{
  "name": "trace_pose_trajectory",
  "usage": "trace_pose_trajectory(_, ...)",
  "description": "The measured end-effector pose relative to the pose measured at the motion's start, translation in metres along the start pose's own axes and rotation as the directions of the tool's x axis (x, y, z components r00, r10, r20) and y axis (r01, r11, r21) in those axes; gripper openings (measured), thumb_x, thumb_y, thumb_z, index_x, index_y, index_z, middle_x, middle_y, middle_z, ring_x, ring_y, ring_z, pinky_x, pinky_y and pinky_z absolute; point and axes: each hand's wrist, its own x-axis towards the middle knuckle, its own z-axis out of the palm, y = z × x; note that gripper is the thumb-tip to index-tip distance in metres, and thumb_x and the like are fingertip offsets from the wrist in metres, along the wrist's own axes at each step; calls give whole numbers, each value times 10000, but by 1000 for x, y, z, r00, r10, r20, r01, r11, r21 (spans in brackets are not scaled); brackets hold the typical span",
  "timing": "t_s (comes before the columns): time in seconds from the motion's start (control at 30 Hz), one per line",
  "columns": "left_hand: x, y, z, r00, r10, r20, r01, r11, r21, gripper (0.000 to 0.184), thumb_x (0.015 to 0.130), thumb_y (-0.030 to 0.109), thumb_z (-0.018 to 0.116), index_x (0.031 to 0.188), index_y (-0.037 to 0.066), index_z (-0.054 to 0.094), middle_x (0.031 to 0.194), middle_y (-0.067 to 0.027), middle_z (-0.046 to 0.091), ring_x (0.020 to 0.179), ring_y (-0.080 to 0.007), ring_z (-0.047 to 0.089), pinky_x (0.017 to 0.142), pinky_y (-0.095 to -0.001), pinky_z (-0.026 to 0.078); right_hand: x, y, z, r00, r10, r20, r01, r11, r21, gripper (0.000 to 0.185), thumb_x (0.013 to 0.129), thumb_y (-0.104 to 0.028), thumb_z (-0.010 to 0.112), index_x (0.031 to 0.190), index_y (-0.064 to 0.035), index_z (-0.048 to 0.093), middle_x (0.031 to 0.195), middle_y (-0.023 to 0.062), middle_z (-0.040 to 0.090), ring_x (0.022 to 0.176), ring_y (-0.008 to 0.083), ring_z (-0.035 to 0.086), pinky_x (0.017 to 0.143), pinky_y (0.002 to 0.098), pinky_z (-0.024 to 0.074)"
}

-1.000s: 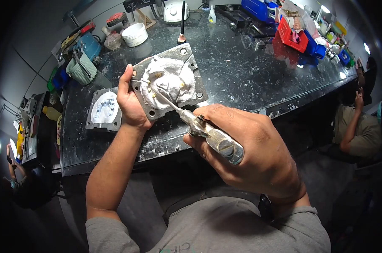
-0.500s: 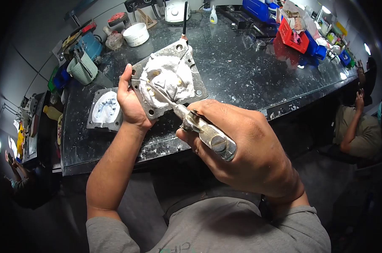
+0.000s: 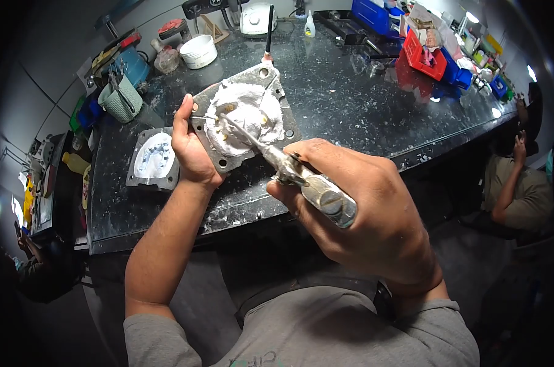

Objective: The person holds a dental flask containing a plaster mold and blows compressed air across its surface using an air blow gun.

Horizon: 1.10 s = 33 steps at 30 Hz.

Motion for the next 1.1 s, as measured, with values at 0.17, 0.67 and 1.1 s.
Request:
trace_pose_trajectory(0.17, -1, -2, 4, 972, 234, 16, -230, 941, 250, 589, 1097, 446, 412, 1376, -40, 594, 1261, -203, 710, 1175, -310, 701, 1069, -461, 557, -6, -1, -4, 999, -8, -53, 8, 1000, 8, 196, 908, 35, 779, 1094, 41, 718, 940, 160, 764, 825, 209, 779, 721, 328, 587)
trace_pose_trajectory(0.67, -6, -2, 9, 920, 356, 166, -390, 776, 497, 541, 1100, 407, 401, 1404, -17, 543, 1280, -171, 680, 1196, -269, 682, 1067, -419, 546, -8, -3, -11, 999, 50, 13, -50, 998, 26, 196, 896, 79, 745, 1088, 52, 711, 942, 166, 760, 851, 223, 789, 745, 331, 591)
trace_pose_trajectory(1.1, -4, -3, 11, 939, 339, 65, -334, 847, 413, 550, 1090, 418, 420, 1370, -25, 588, 1263, -163, 695, 1196, -256, 677, 1084, -396, 521, -17, 6, -9, 997, 40, -59, -39, 999, 20, 181, 918, 0, 797, 1079, 33, 722, 916, 154, 750, 795, 230, 765, 713, 331, 559)
